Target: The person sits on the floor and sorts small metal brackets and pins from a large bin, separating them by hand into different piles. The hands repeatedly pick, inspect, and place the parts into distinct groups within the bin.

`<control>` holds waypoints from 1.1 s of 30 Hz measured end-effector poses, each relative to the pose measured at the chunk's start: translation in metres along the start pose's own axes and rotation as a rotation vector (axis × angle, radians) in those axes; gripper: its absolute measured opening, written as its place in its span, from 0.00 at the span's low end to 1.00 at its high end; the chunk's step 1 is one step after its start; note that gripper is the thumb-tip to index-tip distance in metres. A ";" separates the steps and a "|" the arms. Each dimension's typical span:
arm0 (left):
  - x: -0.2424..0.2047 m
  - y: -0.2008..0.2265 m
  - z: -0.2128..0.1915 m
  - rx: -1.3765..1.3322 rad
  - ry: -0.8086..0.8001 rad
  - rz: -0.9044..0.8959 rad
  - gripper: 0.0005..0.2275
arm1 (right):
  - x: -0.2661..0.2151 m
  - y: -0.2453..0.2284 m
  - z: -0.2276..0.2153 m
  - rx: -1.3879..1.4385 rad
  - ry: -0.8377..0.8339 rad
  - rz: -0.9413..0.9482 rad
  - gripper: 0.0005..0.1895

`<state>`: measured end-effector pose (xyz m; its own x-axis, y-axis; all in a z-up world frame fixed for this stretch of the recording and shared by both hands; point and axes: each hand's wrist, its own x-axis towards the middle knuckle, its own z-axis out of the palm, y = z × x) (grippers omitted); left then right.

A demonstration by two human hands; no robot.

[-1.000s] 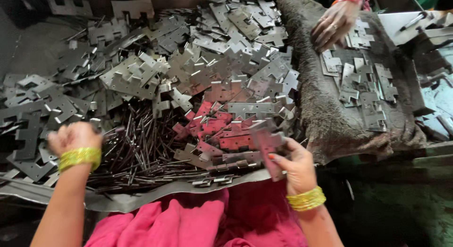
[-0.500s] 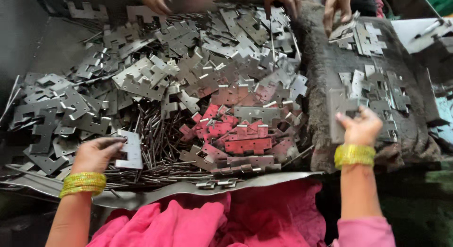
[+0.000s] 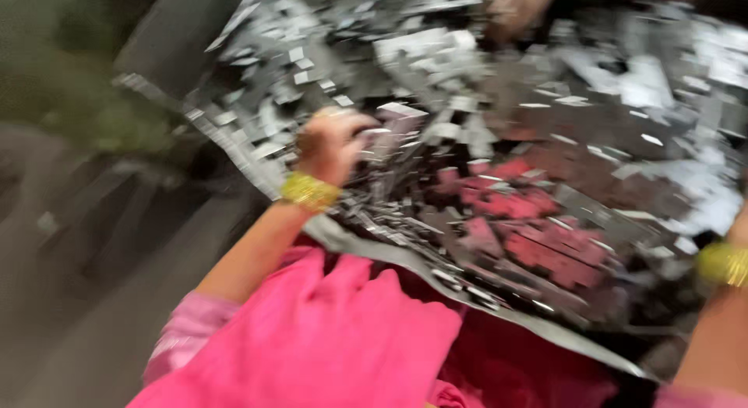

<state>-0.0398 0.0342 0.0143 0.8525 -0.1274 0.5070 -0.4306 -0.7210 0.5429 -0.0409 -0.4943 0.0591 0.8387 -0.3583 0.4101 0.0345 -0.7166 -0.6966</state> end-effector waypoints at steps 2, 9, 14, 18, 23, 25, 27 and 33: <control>0.006 0.021 0.007 -0.300 -0.106 -0.151 0.08 | -0.060 -0.049 0.034 0.258 -0.338 0.039 0.24; -0.016 0.080 0.028 -0.453 -0.583 -0.481 0.12 | -0.188 -0.130 0.162 1.249 -0.784 0.660 0.20; -0.016 -0.002 -0.002 -0.520 -0.191 -0.661 0.11 | -0.123 -0.139 0.216 0.801 -0.662 0.575 0.14; -0.022 -0.045 0.002 -0.690 -0.069 -0.729 0.10 | -0.111 -0.144 0.281 -0.572 -0.634 -0.004 0.12; -0.021 -0.052 0.027 -0.876 -0.074 -0.739 0.09 | -0.137 -0.151 0.329 -0.549 -0.453 -0.060 0.09; -0.023 -0.046 0.035 -0.792 -0.091 -0.715 0.09 | -0.149 -0.151 0.332 -0.487 -0.459 0.021 0.10; -0.007 -0.038 0.051 -0.552 -0.118 -0.626 0.09 | -0.141 -0.146 0.325 -0.429 -0.492 0.130 0.14; 0.035 -0.010 0.143 0.090 -0.041 0.271 0.12 | -0.134 -0.097 0.228 0.690 -0.031 0.318 0.13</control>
<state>0.0371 -0.0600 -0.0690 0.7219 -0.3502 0.5968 -0.6180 -0.7142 0.3285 -0.0326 -0.2409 -0.0623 0.8797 -0.4605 0.1188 0.1123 -0.0416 -0.9928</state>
